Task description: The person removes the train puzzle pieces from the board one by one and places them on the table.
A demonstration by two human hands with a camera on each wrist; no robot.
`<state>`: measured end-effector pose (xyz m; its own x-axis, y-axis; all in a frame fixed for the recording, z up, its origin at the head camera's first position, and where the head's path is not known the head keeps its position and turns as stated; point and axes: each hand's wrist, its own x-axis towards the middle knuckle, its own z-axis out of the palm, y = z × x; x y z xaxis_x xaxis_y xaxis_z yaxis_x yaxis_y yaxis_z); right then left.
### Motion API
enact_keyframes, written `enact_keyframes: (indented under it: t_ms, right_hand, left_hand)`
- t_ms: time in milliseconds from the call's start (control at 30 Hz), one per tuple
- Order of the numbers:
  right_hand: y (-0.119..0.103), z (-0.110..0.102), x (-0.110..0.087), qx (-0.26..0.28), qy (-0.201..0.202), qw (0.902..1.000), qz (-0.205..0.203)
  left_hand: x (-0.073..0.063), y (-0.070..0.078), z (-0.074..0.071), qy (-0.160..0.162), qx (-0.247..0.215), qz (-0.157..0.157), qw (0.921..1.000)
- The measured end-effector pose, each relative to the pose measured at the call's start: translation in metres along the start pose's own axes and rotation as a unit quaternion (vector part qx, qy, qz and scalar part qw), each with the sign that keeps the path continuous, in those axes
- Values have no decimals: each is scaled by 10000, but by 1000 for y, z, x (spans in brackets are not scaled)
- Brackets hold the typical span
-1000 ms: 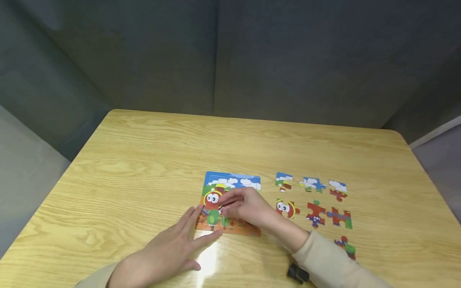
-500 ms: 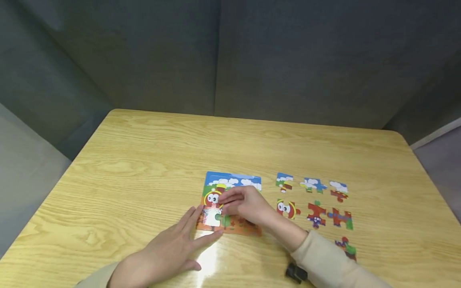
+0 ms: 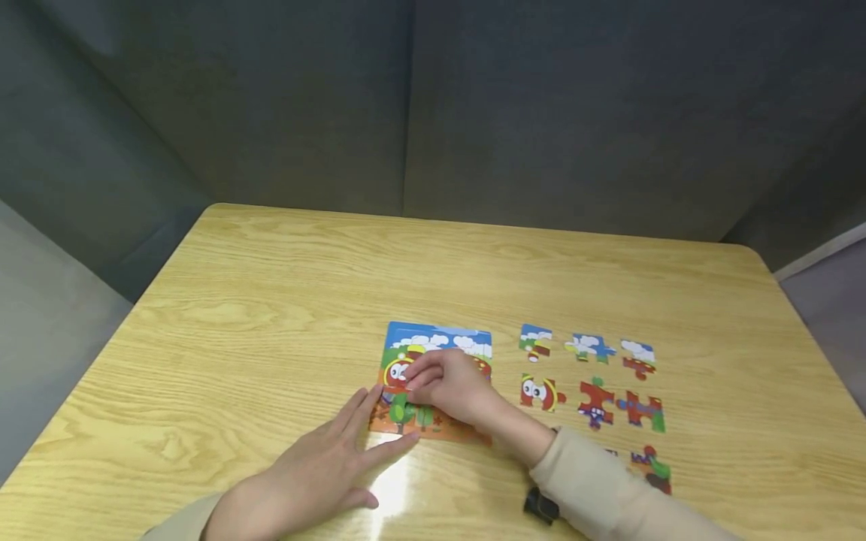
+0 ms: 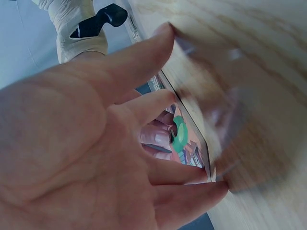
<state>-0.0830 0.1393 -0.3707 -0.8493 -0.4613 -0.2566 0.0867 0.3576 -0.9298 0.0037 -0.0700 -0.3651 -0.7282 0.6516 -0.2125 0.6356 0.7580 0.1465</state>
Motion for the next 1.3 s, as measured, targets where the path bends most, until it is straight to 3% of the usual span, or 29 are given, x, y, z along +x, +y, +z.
enact_keyframes:
  t_ms: [100, 300, 467, 667, 967, 1300]
  right_hand:
    - [-2, 1, 0, -157, 37, 9998, -67]
    - [-2, -16, -13, 270, -149, 9994, 167]
    - [9, -45, -38, 410, -248, 9980, 402]
    - [26, -78, -72, 200, -421, 9969, 631]
    - [48, -99, -100, -129, -284, 9948, 967]
    - [50, -96, -110, -1126, 418, 9857, 1181]
  left_hand:
    - [0, 0, 0, -16, 4, -16, 10000]
    - [1, 0, 0, -55, 28, -57, 10000]
    - [2, 2, -1, -110, 7, -106, 9999]
    - [0, 2, -1, -79, 91, -107, 9999]
    - [0, 2, -3, -133, 70, -141, 9998]
    - [0, 2, -3, -259, -29, -179, 9995]
